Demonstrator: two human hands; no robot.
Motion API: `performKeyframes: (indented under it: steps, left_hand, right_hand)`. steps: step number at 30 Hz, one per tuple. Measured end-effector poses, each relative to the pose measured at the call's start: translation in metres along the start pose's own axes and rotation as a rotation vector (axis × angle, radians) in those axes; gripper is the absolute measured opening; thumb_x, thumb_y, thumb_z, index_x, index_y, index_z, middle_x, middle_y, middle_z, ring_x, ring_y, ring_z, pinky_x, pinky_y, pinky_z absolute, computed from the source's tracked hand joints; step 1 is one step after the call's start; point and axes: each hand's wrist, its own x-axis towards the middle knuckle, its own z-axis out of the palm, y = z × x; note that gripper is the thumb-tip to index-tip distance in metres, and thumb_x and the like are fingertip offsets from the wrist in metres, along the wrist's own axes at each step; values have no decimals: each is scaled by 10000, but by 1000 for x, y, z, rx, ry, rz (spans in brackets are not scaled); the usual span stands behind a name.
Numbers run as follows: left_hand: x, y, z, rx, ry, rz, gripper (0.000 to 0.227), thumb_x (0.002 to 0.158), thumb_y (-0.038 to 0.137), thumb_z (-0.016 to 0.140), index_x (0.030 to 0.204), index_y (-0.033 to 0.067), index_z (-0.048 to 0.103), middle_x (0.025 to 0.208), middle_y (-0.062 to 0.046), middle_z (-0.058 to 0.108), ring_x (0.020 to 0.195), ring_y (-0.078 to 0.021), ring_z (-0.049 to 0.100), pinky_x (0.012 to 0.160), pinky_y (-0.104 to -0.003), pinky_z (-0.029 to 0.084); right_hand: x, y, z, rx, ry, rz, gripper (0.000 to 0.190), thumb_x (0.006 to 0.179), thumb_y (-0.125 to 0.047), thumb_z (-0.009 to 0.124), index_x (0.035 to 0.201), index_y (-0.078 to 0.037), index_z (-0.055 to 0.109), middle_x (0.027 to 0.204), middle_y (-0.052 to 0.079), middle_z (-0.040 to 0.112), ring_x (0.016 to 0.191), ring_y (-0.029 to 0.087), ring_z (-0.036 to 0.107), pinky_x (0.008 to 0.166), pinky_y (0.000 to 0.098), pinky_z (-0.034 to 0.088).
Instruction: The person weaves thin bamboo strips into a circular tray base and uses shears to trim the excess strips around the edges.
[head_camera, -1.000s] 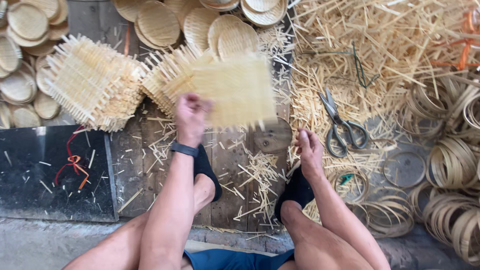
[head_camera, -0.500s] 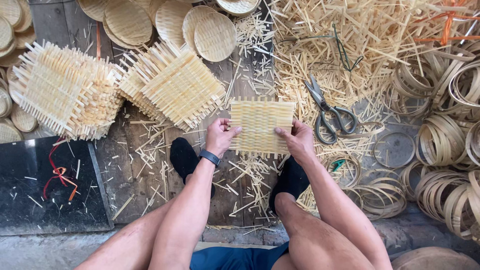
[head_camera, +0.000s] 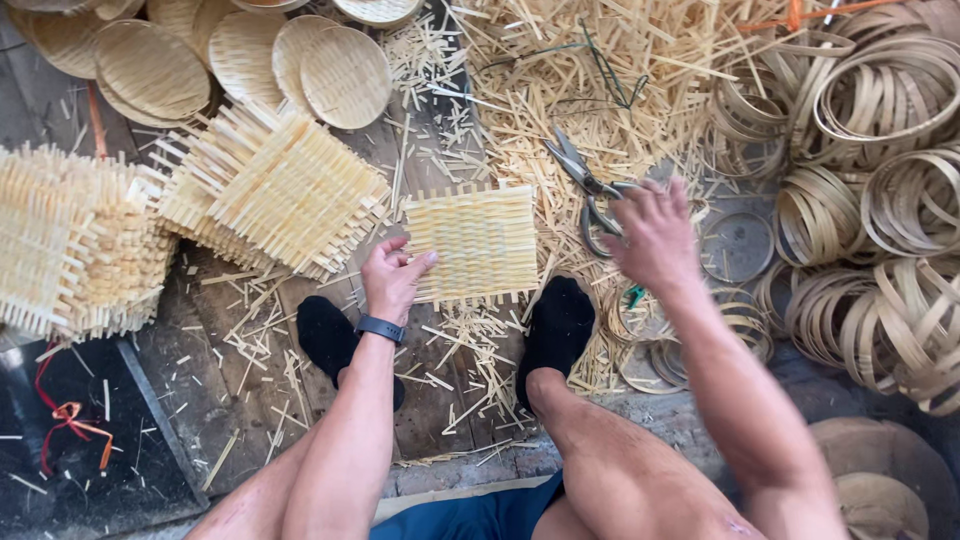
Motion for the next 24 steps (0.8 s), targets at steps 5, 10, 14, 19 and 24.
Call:
performKeyframes:
  steps: [5,10,14,19,24]
  left_hand:
    - [-13,14,-2,194,194,214,792,743,146,925,1356,-7,448,1119,-127,621,958,-172,626,805,-298,556]
    - [-39,48,5,370,471,733,611,898,215,842,1373,13,515,1233,-127,598,1080,-230,596,820,-332,528]
    - [-82,86,63,-76,-234,517,337,977,309,748,1183,46,707,1029,-56,727,941,-141,675,862,-288,577]
    - [-135,110,103,-736,-746,-117,331,961,300,687,1171,49,742,955,-57,739,844,-134,704,775,-320,607]
    - [-136,111,83,-917,-702,-123,239,1041,232,631,1137,22,692,889,-31,674,773,-135,637,701,-293,547]
  right_hand:
    - [-79,63,-22,162,-579,167,331,1008,-354,551,977,-115,777,970,77,768,1014,267,719,1081,430,457]
    - [-133,81,-58,822,-177,631,291,1007,-326,594,1030,-65,720,811,33,703,752,172,596,724,409,503]
    - [-129,61,-100,2136,115,697,281,1153,-333,566,1004,-97,597,707,-62,456,656,87,433,706,347,447]
    - [-81,3,-141,2262,-49,514,342,1154,-363,542,1004,-59,585,696,-32,484,637,136,480,706,427,500]
    - [-36,-32,-190,1552,-116,467,312,1052,-285,515,1218,-34,595,887,35,698,793,180,648,836,484,551]
